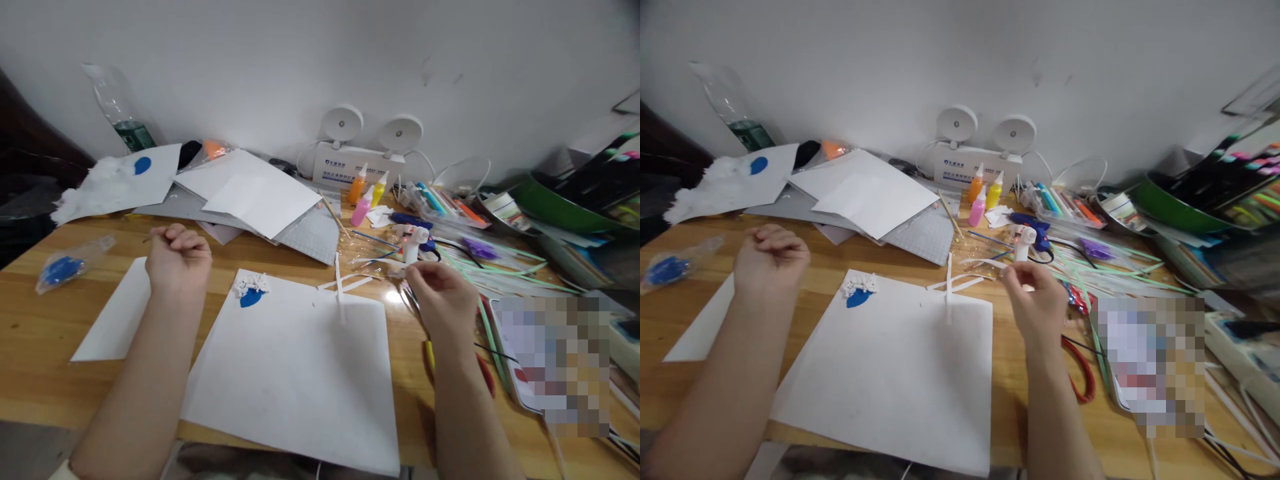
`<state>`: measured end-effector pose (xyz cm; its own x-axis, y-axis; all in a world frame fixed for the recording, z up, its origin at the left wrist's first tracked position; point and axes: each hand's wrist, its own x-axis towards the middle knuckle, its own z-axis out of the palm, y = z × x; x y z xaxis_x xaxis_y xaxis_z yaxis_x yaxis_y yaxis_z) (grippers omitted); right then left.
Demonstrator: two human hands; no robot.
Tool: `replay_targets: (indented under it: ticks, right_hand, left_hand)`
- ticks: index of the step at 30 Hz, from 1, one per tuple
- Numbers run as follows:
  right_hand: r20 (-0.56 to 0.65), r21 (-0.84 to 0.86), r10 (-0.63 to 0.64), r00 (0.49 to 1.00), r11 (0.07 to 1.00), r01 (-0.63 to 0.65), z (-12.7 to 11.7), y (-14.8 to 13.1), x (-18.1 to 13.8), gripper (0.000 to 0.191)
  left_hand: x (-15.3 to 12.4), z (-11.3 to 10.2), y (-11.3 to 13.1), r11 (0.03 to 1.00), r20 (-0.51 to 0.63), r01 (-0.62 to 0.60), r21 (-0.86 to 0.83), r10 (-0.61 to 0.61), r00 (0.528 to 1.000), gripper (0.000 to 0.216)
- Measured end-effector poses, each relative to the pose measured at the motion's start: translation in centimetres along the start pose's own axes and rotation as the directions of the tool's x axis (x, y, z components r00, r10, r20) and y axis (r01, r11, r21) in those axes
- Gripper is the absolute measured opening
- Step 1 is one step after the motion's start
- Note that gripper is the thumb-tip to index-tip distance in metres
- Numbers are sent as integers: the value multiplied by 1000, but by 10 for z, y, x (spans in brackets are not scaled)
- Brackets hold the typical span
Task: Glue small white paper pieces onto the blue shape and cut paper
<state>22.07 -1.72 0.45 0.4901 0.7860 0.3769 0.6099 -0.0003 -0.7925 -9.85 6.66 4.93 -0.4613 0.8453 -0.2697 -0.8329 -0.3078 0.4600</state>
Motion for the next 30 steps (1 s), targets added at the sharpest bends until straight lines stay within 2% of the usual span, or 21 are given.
replay_targets:
  ticks: [3, 6, 8, 10, 12, 14, 16, 18, 19, 21, 23, 24, 26, 30]
  right_hand:
    - [-195, -173, -33, 980, 985, -2, -11, 4, 8, 13]
    - [-260, -272, -64, 963, 962, -9, -19, 5, 11, 14]
    - [-274, -278, -73, 959, 961, -6, -21, 4, 11, 14]
    - [-254, -200, -45, 966, 980, -7, -21, 2, 11, 12]
    - [-152, -22, 9, 988, 1000, -13, -21, -1, 9, 10]
    - [15, 169, 17, 1000, 985, -20, -19, -5, 6, 8]
    - [190, 294, -52, 980, 956, -6, -15, -12, 0, 5]
    - [339, 375, -162, 927, 927, 25, -8, -19, -8, 4]
    - [402, 408, -215, 890, 912, 36, -3, -22, -12, 4]
    - [489, 429, -277, 827, 902, 49, 5, -29, -20, 5]
    - [545, 424, -301, 782, 904, 53, 13, -33, -27, 6]
    - [564, 420, -305, 768, 906, 51, 16, -34, -29, 7]
    - [586, 421, -304, 751, 906, 38, 20, -35, -32, 7]
    - [605, 413, -266, 750, 911, -10, 25, -33, -35, 6]
  left_hand:
    - [-3, -2, 4, 1000, 89, 21, 18, -22, 996, 31]
    - [-8, 1, 4, 993, 121, -71, 94, 60, 991, 30]
    - [-11, 2, 1, 973, 164, -155, 172, 127, 978, 30]
    - [-12, 2, -6, 942, 246, -211, 263, 146, 958, 30]
    - [-14, -1, -18, 897, 376, -267, 354, 125, 918, 26]
    - [-19, -7, -33, 817, 536, -399, 417, 134, 833, 8]
    - [-32, -11, -45, 716, 659, -474, 513, 25, 752, 27]
    - [-50, -14, -54, 614, 715, -461, 640, -257, 651, 25]
    - [-59, -15, -56, 546, 711, -476, 689, -384, 589, 24]
    - [-76, -16, -59, 432, 687, -543, 720, -558, 467, 29]
    - [-86, -18, -61, 385, 661, -588, 712, -650, 375, 32]
    - [-89, -19, -62, 368, 643, -593, 716, -679, 355, 32]
    - [-91, -22, -65, 337, 600, -582, 740, -721, 346, 27]
    - [-90, -24, -69, 302, 560, -562, 770, -740, 371, 19]
